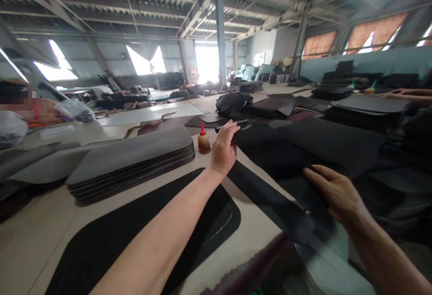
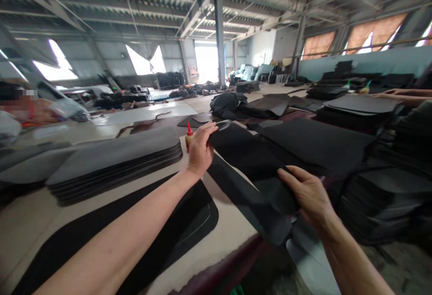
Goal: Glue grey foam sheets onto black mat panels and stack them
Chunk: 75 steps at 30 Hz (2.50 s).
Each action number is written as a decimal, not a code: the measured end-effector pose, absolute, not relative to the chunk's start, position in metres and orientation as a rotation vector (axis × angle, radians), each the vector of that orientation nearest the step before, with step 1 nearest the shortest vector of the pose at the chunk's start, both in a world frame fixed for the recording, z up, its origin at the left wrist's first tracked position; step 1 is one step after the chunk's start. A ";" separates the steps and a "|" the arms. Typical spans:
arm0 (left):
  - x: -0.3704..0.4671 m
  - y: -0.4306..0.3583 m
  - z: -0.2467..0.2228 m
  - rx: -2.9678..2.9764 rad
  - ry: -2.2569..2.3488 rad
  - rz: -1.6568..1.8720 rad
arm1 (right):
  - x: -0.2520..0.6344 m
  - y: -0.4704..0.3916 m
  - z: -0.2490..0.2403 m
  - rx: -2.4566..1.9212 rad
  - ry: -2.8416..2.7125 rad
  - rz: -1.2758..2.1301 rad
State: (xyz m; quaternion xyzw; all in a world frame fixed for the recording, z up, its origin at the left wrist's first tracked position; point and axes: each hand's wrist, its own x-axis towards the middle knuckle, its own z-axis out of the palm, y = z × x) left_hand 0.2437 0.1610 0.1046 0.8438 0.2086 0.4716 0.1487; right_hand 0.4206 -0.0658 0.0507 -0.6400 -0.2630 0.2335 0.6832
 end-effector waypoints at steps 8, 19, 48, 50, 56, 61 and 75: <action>0.216 0.154 0.050 2.657 0.856 0.741 | 0.434 -0.032 0.012 -1.500 -0.742 0.797; 0.250 0.053 0.047 2.294 0.205 0.608 | 0.404 -0.027 0.031 -1.285 -0.686 0.857; 0.244 0.067 0.030 1.264 0.687 0.895 | 0.364 -0.037 0.035 -0.987 -0.681 0.869; 0.244 0.066 0.033 1.271 0.696 0.906 | 0.364 -0.039 0.035 -0.993 -0.670 0.869; 0.242 0.064 0.043 1.254 0.711 0.919 | 0.360 -0.046 0.031 -1.012 -0.727 0.858; 0.242 0.060 0.048 1.221 0.722 0.925 | 0.351 -0.052 0.033 -1.111 -0.758 0.785; 0.239 0.054 0.059 1.282 0.768 0.953 | 0.340 -0.047 0.029 -1.203 -0.863 0.745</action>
